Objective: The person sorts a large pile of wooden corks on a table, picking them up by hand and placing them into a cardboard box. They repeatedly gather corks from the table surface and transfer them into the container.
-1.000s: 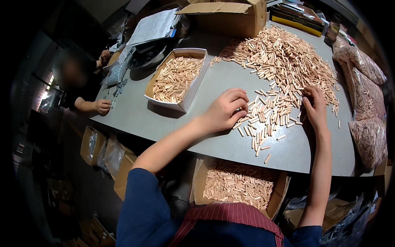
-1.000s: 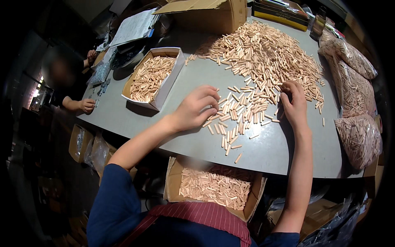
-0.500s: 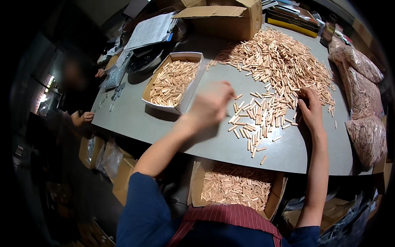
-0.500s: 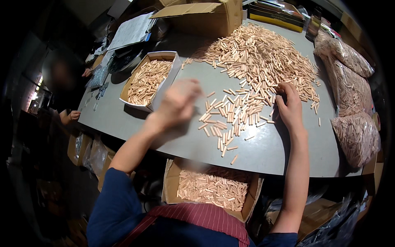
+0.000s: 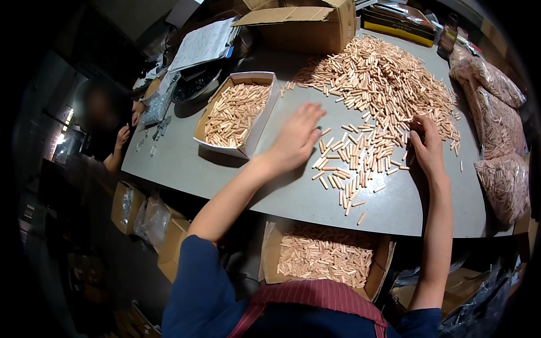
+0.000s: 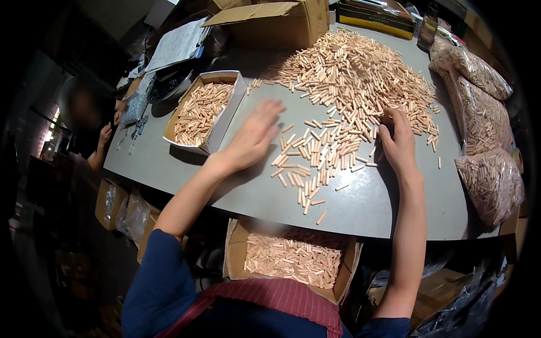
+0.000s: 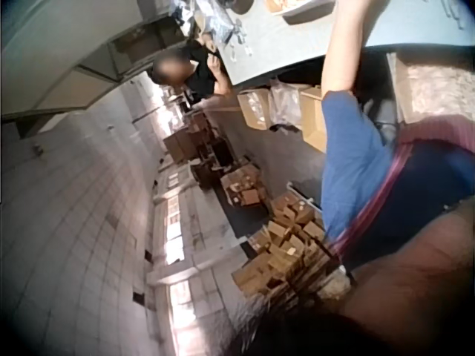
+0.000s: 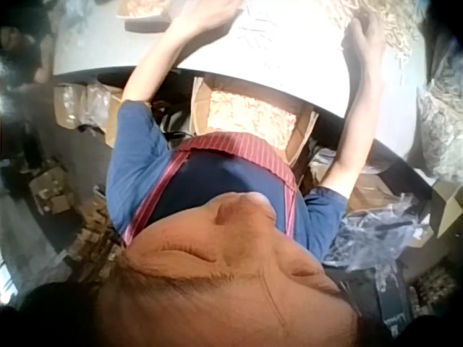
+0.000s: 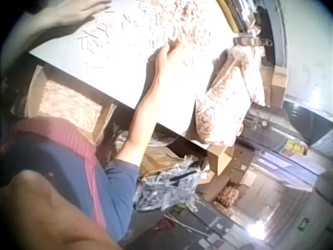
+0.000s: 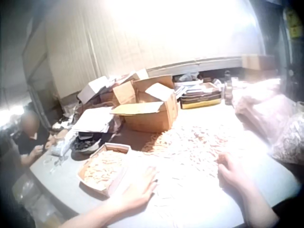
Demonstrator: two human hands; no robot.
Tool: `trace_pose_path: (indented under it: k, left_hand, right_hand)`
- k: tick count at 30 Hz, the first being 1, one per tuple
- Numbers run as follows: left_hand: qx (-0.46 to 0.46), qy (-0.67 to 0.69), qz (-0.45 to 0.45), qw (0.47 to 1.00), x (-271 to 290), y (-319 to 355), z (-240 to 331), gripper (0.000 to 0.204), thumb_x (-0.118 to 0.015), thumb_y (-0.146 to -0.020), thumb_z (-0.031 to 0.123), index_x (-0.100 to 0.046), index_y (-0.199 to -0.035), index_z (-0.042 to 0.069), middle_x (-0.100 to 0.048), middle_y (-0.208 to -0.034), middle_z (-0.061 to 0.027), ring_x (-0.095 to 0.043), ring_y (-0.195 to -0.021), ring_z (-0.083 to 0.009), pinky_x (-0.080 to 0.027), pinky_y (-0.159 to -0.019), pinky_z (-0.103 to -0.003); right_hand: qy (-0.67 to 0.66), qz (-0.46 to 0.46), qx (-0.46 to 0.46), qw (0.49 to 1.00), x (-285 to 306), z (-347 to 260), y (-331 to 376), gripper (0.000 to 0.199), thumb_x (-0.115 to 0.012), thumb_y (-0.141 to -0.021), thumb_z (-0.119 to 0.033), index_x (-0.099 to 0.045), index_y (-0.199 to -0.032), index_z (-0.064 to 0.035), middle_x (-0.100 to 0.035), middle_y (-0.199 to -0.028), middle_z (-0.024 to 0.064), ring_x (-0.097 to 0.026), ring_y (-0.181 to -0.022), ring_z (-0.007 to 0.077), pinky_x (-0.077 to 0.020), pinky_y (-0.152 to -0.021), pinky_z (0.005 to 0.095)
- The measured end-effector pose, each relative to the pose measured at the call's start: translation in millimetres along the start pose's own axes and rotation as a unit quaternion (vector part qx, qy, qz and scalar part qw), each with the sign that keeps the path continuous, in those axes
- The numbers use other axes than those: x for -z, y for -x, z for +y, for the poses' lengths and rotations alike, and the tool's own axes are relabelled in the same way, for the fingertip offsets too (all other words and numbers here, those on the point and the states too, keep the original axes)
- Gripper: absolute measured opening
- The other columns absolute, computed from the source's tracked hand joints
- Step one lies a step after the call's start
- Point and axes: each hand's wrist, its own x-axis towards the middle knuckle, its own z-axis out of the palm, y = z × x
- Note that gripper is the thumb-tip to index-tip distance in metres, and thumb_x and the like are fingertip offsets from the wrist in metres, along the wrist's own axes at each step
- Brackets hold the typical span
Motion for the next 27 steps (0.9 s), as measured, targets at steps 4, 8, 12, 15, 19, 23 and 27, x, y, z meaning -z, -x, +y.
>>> trace_pose_path:
  k: [4, 8, 12, 15, 19, 23, 27]
  left_hand:
    - [-0.043, 0.033, -0.023, 0.998, -18, -4, 10, 0.027, -0.065, -0.092, 0.007, -0.063, -0.118, 0.002, -0.063, -0.128, -0.0195, -0.055, -0.128, -0.0392, -0.044, -0.109, -0.046]
    - [-0.043, 0.004, -0.038, 0.998, -15, -11, 35, 0.012, -0.071, -0.088, 0.006, -0.062, -0.095, 0.003, -0.064, -0.109, -0.0148, -0.060, -0.111, -0.0361, -0.050, -0.095, -0.046]
    - [-0.080, -0.038, -0.032, 0.996, -19, -9, 31, 0.011, -0.069, -0.089, 0.005, -0.062, -0.097, 0.002, -0.065, -0.107, -0.0144, -0.062, -0.108, -0.0361, -0.051, -0.091, -0.045]
    - [-0.008, -0.042, -0.001, 0.999, 0, -7, 34, 0.010, -0.067, -0.092, 0.006, -0.063, -0.099, 0.002, -0.067, -0.105, -0.0147, -0.064, -0.101, -0.0362, -0.052, -0.089, -0.044]
    - [0.113, -0.135, 0.128, 0.976, 65, -8, -1, 0.015, -0.066, -0.094, 0.007, -0.063, -0.108, 0.002, -0.068, -0.107, -0.0153, -0.066, -0.100, -0.0349, -0.052, -0.089, -0.043]
    - [0.082, -0.427, 0.214, 0.875, 93, -3, -19, 0.031, -0.068, -0.092, 0.009, -0.062, -0.121, 0.002, -0.061, -0.128, -0.0200, -0.058, -0.121, -0.0387, -0.045, -0.103, -0.048]
    - [0.016, -0.173, 0.082, 0.981, 58, 0, -12, 0.040, -0.066, -0.093, 0.012, -0.058, -0.130, 0.000, -0.053, -0.141, -0.0236, -0.047, -0.136, -0.0424, -0.036, -0.115, -0.050]
  right_hand:
    - [-0.026, -0.004, 0.007, 1.000, -1, -4, -1, 0.035, -0.064, -0.092, -0.004, -0.060, -0.127, -0.0005, -0.063, -0.121, 0.0141, -0.068, -0.107, 0.0283, -0.0535, -0.096, 0.0369]
    - [0.011, -0.022, 0.030, 0.999, 3, -6, -2, 0.026, -0.065, -0.090, -0.005, -0.066, -0.114, 0.0010, -0.063, -0.121, 0.0148, -0.064, -0.115, 0.0320, -0.0501, -0.099, 0.0390]
    - [0.063, -0.027, 0.076, 0.995, 2, -1, -2, 0.027, -0.065, -0.091, -0.006, -0.065, -0.118, 0.0000, -0.061, -0.125, 0.0125, -0.064, -0.114, 0.0261, -0.0512, -0.098, 0.0348]
    - [-0.014, -0.016, 0.017, 1.000, -1, -1, 1, 0.035, -0.064, -0.091, -0.004, -0.061, -0.126, -0.0011, -0.061, -0.126, 0.0129, -0.066, -0.112, 0.0257, -0.0518, -0.098, 0.0348]
    - [-0.017, -0.010, 0.015, 1.000, -3, -5, 1, 0.042, -0.063, -0.091, -0.002, -0.057, -0.132, -0.0021, -0.060, -0.126, 0.0134, -0.067, -0.111, 0.0256, -0.0523, -0.099, 0.0351]
    - [-0.001, -0.013, 0.018, 1.000, -3, 0, 0, 0.043, -0.063, -0.090, -0.002, -0.057, -0.133, -0.0022, -0.059, -0.126, 0.0141, -0.066, -0.111, 0.0260, -0.0520, -0.099, 0.0355]
    - [-0.023, 0.007, 0.010, 1.000, -4, 1, -1, 0.040, -0.062, -0.090, -0.001, -0.059, -0.130, 0.0004, -0.063, -0.121, 0.0157, -0.069, -0.108, 0.0278, -0.0538, -0.095, 0.0368]
